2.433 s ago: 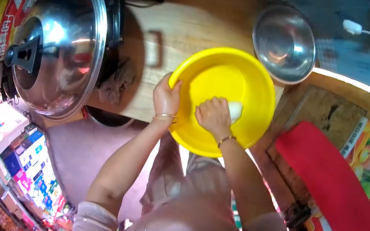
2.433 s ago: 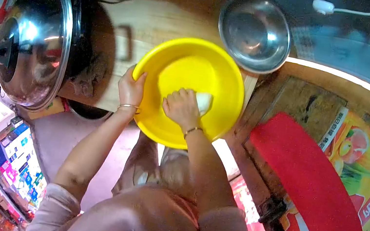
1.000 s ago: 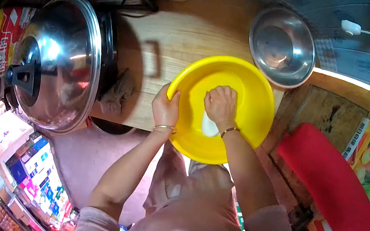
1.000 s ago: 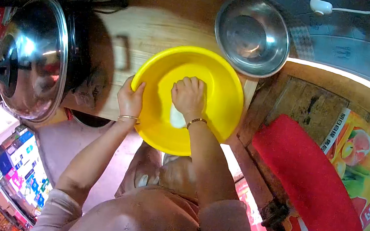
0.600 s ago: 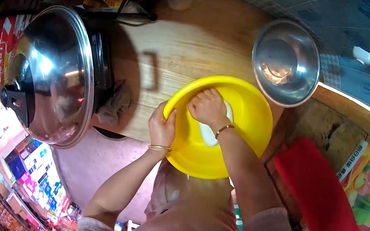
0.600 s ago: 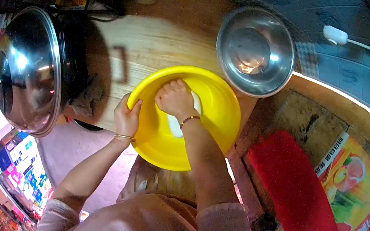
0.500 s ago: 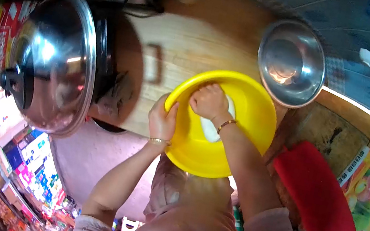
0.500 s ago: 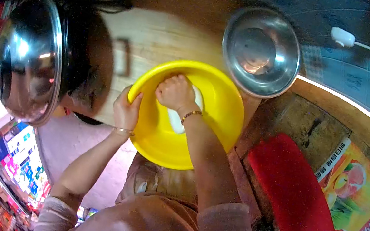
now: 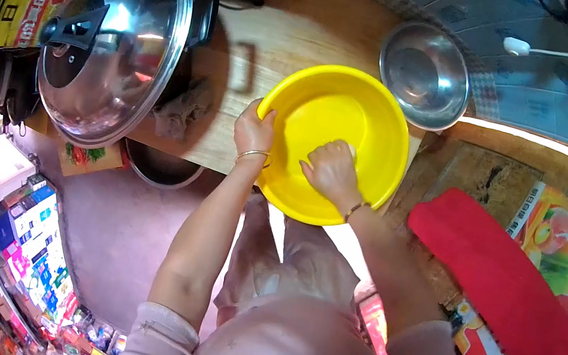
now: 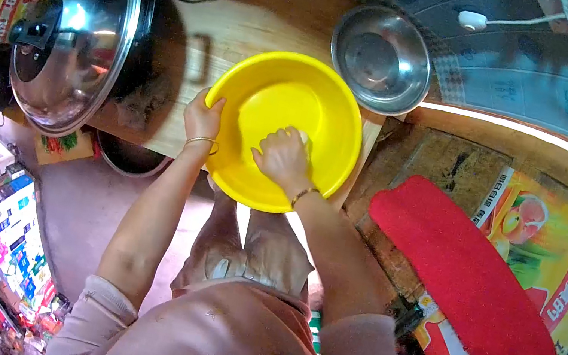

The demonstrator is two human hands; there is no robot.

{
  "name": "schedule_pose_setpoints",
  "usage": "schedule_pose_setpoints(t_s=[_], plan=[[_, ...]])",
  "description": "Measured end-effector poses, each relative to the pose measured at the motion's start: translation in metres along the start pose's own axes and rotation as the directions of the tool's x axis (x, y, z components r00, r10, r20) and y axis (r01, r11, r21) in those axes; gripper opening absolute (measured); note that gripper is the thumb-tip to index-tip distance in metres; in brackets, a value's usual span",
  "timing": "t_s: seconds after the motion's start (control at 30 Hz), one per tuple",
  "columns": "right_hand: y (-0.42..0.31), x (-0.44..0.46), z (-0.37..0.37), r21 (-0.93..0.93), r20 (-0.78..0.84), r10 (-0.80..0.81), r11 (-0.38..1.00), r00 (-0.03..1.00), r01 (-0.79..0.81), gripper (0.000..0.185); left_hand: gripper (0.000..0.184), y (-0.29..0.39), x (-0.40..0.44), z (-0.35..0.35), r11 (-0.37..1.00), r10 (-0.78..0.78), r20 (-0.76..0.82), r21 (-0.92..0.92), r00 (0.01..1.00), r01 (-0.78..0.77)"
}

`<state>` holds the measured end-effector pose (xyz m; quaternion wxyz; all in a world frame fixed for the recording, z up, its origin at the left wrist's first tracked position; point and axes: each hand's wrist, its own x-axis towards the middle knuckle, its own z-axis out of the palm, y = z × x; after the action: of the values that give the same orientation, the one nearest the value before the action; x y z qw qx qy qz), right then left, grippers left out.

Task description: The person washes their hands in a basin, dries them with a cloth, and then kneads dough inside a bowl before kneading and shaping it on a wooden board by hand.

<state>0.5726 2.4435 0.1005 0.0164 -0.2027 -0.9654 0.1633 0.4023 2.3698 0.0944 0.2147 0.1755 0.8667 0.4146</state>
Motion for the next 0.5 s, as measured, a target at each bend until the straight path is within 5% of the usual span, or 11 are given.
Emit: schedule_pose_setpoints(t_s=[0.13,0.17,0.5], plan=[[-0.008,0.006,0.029,-0.064,-0.019,0.070,0.995,0.997,-0.071,0.016,0.022,-0.002,0.002,-0.004,0.999,0.040,0.033,0.006,0.999,-0.040],[-0.006,0.013,0.031,-0.073,-0.130,0.027,0.997,0.991,-0.036,0.014,0.021,0.002,0.002,-0.005,0.999,0.023,0.058,-0.023,0.998,-0.022],[0.001,0.068,0.037,-0.008,0.089,0.030,1.000,0.996,-0.029,0.013,0.021,0.008,0.003,-0.010,0.998,-0.020,0.134,-0.050,0.991,0.027]])
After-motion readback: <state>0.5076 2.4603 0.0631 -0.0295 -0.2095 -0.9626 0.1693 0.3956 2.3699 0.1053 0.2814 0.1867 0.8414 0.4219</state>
